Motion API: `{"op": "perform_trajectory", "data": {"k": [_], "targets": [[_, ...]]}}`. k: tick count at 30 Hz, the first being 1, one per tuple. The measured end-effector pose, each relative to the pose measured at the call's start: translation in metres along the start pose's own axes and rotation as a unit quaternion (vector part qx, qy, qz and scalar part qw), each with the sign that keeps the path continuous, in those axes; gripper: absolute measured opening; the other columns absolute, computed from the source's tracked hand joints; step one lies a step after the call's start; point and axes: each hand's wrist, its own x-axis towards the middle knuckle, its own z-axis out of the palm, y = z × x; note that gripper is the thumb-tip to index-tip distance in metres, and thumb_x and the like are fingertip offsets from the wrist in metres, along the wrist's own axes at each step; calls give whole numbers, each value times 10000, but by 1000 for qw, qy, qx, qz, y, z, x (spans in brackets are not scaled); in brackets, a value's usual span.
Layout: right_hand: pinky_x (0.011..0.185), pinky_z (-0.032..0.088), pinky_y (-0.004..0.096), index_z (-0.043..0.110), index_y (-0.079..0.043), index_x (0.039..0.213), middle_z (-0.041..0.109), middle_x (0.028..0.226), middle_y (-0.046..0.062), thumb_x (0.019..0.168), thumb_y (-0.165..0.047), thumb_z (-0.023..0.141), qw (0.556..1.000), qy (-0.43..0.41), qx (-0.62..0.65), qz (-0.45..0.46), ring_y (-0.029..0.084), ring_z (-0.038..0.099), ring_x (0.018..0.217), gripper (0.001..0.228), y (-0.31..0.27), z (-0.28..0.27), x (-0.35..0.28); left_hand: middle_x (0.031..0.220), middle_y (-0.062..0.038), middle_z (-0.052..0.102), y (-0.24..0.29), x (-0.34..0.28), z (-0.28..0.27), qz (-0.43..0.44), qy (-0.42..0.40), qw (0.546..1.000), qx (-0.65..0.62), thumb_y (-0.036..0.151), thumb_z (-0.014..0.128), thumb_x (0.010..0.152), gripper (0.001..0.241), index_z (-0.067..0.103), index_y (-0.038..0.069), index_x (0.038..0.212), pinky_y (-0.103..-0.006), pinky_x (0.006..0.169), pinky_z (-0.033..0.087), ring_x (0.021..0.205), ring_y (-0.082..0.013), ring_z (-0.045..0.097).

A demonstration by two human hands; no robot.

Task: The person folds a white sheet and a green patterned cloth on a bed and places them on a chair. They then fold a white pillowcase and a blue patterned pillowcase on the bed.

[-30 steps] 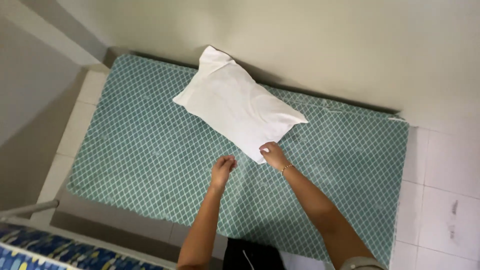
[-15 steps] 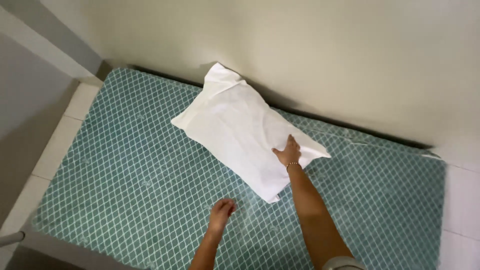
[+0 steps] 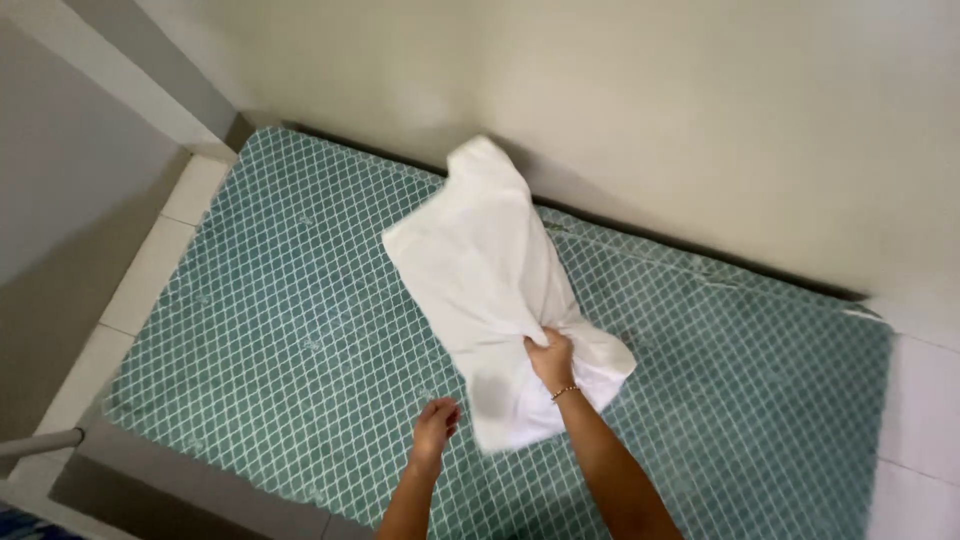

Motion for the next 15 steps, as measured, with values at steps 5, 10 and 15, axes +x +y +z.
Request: {"op": "perform_trajectory", "data": {"k": [5, 10, 15], "targets": [[837, 583, 348, 765, 45, 1057, 797, 985, 140, 811, -131, 772, 990, 83, 112, -36, 210, 742, 899, 302, -73, -90, -11, 1056, -69, 605, 24, 7, 19, 10, -21, 999, 45, 431, 670, 876, 463, 641, 142, 1236, -435, 810, 435, 926, -181, 538], [765, 563, 335, 719, 97, 1030, 759, 913, 158, 725, -49, 803, 991, 74, 104, -30, 225, 685, 819, 348, -106, -210, -64, 1517, -185, 340, 85, -54, 42, -129, -21, 988, -84, 809, 579, 809, 1014, 257, 284, 1615, -614, 973, 361, 1241, -336, 425], [866, 552, 310, 733, 90, 1024, 749, 970, 122, 785, -21, 743, 967, 59, 243, -39, 181, 689, 907, 263, -118, -342, -134, 1582, -226, 323, 163, -110, 80, -69, -79, 966, -236, 797, 456, 842, 1018, 203, 241, 1657, -596, 1080, 317, 1363, -442, 318]]}}
